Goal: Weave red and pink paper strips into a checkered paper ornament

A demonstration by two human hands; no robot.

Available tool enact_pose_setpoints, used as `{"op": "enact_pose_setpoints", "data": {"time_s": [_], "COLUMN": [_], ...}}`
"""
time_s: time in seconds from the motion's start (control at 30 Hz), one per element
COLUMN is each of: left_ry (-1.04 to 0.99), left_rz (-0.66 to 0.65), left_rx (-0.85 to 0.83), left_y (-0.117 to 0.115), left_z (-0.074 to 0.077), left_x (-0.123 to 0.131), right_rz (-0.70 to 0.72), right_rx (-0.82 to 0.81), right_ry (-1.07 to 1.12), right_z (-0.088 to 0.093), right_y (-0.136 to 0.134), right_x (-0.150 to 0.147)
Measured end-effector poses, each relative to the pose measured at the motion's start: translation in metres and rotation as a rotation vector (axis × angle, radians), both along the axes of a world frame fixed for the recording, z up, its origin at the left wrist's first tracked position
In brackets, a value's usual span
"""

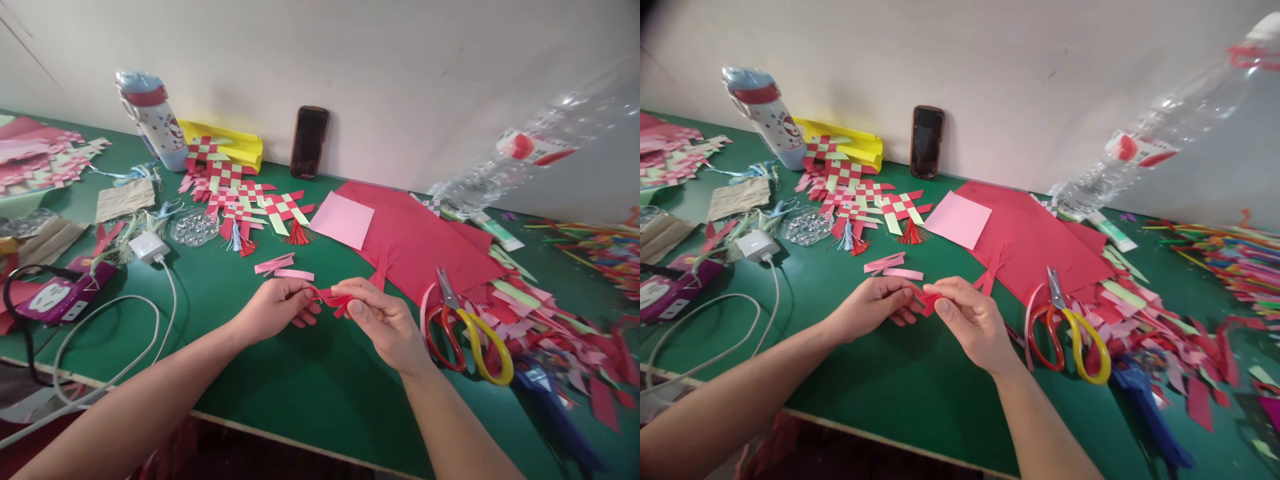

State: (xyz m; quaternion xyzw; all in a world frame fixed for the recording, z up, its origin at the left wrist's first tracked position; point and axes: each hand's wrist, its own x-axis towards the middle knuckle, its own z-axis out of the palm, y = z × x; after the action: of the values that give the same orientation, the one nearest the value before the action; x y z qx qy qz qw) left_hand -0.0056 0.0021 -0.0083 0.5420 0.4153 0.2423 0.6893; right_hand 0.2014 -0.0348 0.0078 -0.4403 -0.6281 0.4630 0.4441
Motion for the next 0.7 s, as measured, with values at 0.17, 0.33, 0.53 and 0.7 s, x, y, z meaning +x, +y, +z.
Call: {"op": "enact_pose_setpoints", "data": {"time_s": [0.17,0.33,0.53,0.7], "left_ry": [-0.037,-0.065,-0.076,-0.092], "left_rz": [0.035,0.085,0.171,0.136], "left_rx": [-0.013,0.017,0.054,0.013], "left_y": [0.0011,0.0009,0.0026,0.0022], "left_z": [0.0010,-0.0004,-0.0042,-0.0024], "left_x": [0.0005,0.0017,0.0020,0.0020], "right_rz": [0.089,0.114,0.243,0.299], "right_rx": [-0.044,-0.187,-0.269,-0.236], "right_ry": [0.002,0.010,0.103,0.055], "right_z": [0.0018,0.0005,0.0007,0.0044], "right_y": [0.0002,0.0005,-0.0016,-0.0025], "right_x": [0.0000,-0.0054,-0.0019,-0.0015]}}
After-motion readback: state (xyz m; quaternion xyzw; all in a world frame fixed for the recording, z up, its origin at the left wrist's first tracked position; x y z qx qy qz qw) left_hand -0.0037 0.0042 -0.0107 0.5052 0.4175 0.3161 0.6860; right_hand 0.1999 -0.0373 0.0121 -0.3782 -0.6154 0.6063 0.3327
